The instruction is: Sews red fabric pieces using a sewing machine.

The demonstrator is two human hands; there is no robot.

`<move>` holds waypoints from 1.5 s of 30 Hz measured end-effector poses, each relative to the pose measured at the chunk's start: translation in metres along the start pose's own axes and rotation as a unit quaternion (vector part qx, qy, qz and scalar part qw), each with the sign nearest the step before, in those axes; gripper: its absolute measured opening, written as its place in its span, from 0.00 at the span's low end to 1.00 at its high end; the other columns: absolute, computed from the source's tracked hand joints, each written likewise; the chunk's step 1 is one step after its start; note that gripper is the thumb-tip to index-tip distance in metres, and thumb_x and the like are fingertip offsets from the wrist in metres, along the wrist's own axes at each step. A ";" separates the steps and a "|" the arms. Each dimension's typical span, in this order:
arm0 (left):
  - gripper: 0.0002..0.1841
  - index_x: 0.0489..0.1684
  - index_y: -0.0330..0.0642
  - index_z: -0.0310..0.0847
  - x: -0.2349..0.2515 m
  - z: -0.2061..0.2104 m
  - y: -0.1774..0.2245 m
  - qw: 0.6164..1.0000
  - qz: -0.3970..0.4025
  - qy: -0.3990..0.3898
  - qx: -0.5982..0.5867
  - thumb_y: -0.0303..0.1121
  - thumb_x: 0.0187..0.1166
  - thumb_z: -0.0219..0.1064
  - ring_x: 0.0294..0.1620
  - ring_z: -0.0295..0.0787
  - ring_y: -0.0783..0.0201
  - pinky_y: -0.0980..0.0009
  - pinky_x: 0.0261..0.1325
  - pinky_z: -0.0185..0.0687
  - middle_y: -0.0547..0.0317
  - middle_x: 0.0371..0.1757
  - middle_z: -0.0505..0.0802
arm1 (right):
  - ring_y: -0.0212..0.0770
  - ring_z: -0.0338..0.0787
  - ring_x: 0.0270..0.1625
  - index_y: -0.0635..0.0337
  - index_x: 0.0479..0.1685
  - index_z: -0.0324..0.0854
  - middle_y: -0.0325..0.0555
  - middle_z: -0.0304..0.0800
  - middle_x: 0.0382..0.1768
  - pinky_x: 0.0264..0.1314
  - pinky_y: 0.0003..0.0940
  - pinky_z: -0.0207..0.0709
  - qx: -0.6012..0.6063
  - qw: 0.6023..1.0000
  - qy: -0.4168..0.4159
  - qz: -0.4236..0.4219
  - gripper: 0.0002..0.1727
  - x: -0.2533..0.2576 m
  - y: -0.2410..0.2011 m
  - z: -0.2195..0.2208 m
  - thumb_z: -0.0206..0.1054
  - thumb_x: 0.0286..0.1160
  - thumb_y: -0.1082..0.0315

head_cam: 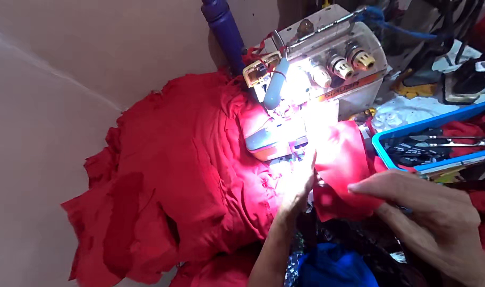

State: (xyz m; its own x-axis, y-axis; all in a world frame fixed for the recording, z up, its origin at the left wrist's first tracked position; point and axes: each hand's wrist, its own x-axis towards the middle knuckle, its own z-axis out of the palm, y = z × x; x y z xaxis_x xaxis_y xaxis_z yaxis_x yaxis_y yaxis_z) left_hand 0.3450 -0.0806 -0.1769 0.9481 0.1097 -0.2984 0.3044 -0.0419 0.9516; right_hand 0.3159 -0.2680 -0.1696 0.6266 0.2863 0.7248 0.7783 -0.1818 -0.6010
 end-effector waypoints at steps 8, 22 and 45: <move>0.17 0.52 0.37 0.86 0.037 0.006 -0.001 0.946 0.195 0.100 0.237 0.43 0.86 0.65 0.39 0.85 0.56 0.56 0.43 0.81 0.47 0.39 0.90 | 0.42 0.93 0.47 0.61 0.48 0.93 0.52 0.97 0.42 0.56 0.37 0.77 0.015 0.996 -0.073 0.042 0.18 -0.024 0.004 -0.003 0.58 0.90 0.60; 0.09 0.47 0.33 0.90 -0.036 -0.011 0.036 0.950 0.310 0.022 -0.035 0.20 0.78 0.63 0.42 0.91 0.79 0.79 0.50 0.88 0.64 0.41 0.95 | 0.14 0.81 0.24 0.53 0.41 0.82 0.21 0.84 0.23 0.28 0.09 0.77 0.159 0.971 0.089 0.151 0.06 0.049 -0.008 0.038 0.72 0.71 0.71; 0.08 0.39 0.35 0.91 -0.081 -0.112 0.044 0.853 0.479 0.042 0.202 0.28 0.82 0.66 0.45 0.86 0.82 0.86 0.51 0.83 0.65 0.40 0.91 | 0.08 0.80 0.29 0.55 0.42 0.86 0.16 0.87 0.27 0.32 0.06 0.73 0.333 0.909 -0.180 0.177 0.03 0.040 -0.024 0.086 0.69 0.74 0.69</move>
State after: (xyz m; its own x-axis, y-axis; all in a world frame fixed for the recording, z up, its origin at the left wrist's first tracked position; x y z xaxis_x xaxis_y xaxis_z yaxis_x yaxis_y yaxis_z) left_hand 0.2711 0.0202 -0.1030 0.7754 -0.0962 0.6242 -0.5826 -0.4903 0.6482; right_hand 0.3194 -0.1715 -0.1551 0.6859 0.6317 0.3612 0.2589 0.2519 -0.9325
